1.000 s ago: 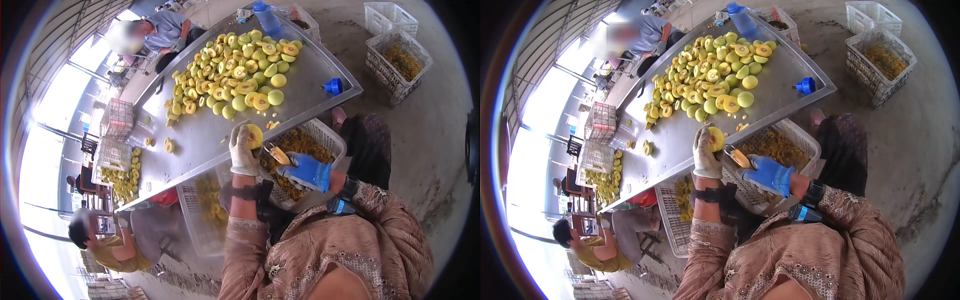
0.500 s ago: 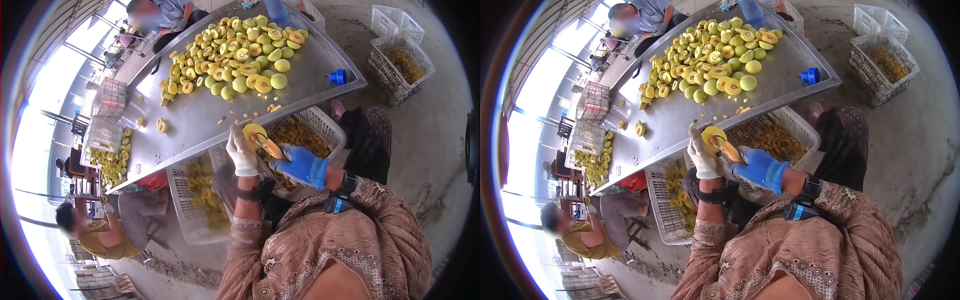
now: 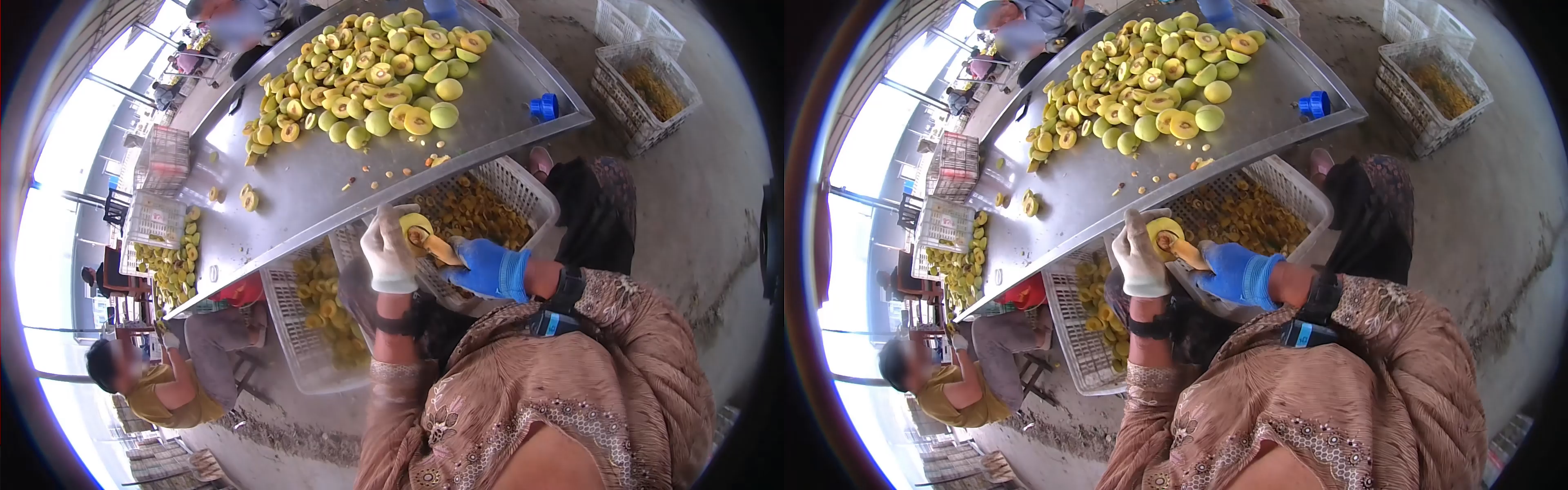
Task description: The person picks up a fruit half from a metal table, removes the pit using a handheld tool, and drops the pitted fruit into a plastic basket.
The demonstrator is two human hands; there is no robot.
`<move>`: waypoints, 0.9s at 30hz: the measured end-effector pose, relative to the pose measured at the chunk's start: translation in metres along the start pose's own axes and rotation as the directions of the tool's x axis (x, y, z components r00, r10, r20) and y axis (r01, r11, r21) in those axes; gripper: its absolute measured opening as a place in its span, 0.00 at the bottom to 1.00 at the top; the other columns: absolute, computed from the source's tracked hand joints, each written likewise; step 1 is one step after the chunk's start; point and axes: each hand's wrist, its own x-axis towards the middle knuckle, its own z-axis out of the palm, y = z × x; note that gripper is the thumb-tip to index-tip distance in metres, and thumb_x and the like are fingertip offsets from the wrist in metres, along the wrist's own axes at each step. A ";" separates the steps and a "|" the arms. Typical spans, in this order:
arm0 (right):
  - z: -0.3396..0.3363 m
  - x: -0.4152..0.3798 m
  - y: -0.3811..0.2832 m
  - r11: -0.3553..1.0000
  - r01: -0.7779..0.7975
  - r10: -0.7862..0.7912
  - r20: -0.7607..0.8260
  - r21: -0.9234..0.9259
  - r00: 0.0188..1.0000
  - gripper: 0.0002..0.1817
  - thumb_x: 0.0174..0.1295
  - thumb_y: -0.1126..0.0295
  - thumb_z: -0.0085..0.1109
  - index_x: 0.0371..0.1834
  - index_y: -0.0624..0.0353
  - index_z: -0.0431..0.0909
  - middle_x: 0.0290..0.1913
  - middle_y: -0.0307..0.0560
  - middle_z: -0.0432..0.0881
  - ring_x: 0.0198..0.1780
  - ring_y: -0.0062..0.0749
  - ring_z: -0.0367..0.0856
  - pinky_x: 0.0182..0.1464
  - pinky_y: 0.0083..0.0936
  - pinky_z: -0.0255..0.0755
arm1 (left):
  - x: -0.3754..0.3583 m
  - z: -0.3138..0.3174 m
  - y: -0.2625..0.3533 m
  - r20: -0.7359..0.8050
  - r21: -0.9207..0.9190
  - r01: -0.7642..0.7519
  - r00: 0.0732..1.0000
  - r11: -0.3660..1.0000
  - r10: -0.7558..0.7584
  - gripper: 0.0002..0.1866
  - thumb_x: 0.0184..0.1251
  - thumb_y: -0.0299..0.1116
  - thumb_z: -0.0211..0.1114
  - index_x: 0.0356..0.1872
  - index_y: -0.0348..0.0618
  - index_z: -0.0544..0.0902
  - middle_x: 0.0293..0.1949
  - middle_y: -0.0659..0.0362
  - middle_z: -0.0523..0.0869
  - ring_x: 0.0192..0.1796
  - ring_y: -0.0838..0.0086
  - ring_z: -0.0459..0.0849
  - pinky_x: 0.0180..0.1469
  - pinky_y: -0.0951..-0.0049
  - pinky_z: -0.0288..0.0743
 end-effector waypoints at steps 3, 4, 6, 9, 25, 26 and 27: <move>-0.006 -0.002 -0.001 0.995 -0.098 0.093 0.127 0.029 0.987 0.24 0.64 0.60 0.59 0.55 0.68 0.70 0.37 0.61 0.82 0.39 0.53 0.82 0.43 0.38 0.74 | 0.003 -0.001 0.006 0.114 0.079 0.107 0.987 0.991 -0.116 0.33 0.76 0.55 0.49 0.33 0.29 0.85 0.27 0.55 0.85 0.30 0.74 0.83 0.37 0.76 0.77; -0.003 0.001 0.008 0.994 -0.095 0.087 0.139 0.054 0.986 0.24 0.64 0.60 0.59 0.55 0.67 0.70 0.34 0.58 0.82 0.35 0.48 0.82 0.39 0.36 0.74 | 0.005 -0.001 0.009 0.130 0.133 0.123 0.982 0.983 -0.140 0.33 0.75 0.55 0.49 0.33 0.29 0.85 0.27 0.55 0.85 0.30 0.74 0.83 0.37 0.76 0.78; -0.004 0.001 0.008 0.979 -0.123 0.095 0.169 0.162 0.981 0.23 0.65 0.61 0.58 0.57 0.65 0.70 0.29 0.50 0.81 0.27 0.37 0.79 0.31 0.32 0.73 | 0.007 -0.002 0.010 0.142 0.157 0.126 0.979 0.980 -0.148 0.34 0.75 0.57 0.49 0.34 0.29 0.85 0.28 0.54 0.85 0.31 0.73 0.84 0.38 0.75 0.78; -0.006 -0.006 -0.008 0.904 -0.199 0.139 0.181 0.379 0.974 0.20 0.65 0.61 0.59 0.54 0.63 0.71 0.26 0.43 0.78 0.23 0.27 0.75 0.26 0.26 0.70 | 0.006 -0.005 0.001 0.109 0.020 0.110 0.988 0.994 -0.111 0.36 0.73 0.60 0.48 0.39 0.29 0.84 0.32 0.53 0.86 0.35 0.72 0.84 0.42 0.74 0.78; -0.006 -0.022 0.009 0.266 -0.417 -0.110 0.457 0.869 0.883 0.10 0.69 0.60 0.55 0.40 0.54 0.72 0.18 0.32 0.67 0.13 0.14 0.61 0.14 0.16 0.56 | -0.005 0.020 0.004 0.218 -0.366 0.400 0.915 0.840 -0.340 0.23 0.70 0.47 0.61 0.39 0.30 0.81 0.30 0.49 0.84 0.24 0.67 0.83 0.27 0.72 0.78; -0.006 -0.023 0.011 0.348 -0.380 -0.138 0.448 0.857 0.883 0.11 0.70 0.59 0.55 0.40 0.55 0.72 0.18 0.31 0.65 0.12 0.14 0.59 0.13 0.15 0.54 | -0.005 0.020 0.008 0.255 -0.347 0.396 0.912 0.850 -0.321 0.23 0.69 0.49 0.61 0.40 0.32 0.80 0.30 0.49 0.84 0.25 0.67 0.83 0.27 0.72 0.78; -0.007 -0.025 0.011 0.304 -0.423 -0.165 0.484 0.854 0.859 0.11 0.70 0.59 0.54 0.39 0.54 0.71 0.18 0.31 0.65 0.12 0.13 0.58 0.13 0.15 0.53 | -0.006 0.019 0.012 0.288 -0.329 0.391 0.908 0.859 -0.303 0.23 0.69 0.50 0.61 0.40 0.34 0.80 0.31 0.50 0.83 0.25 0.66 0.82 0.26 0.71 0.77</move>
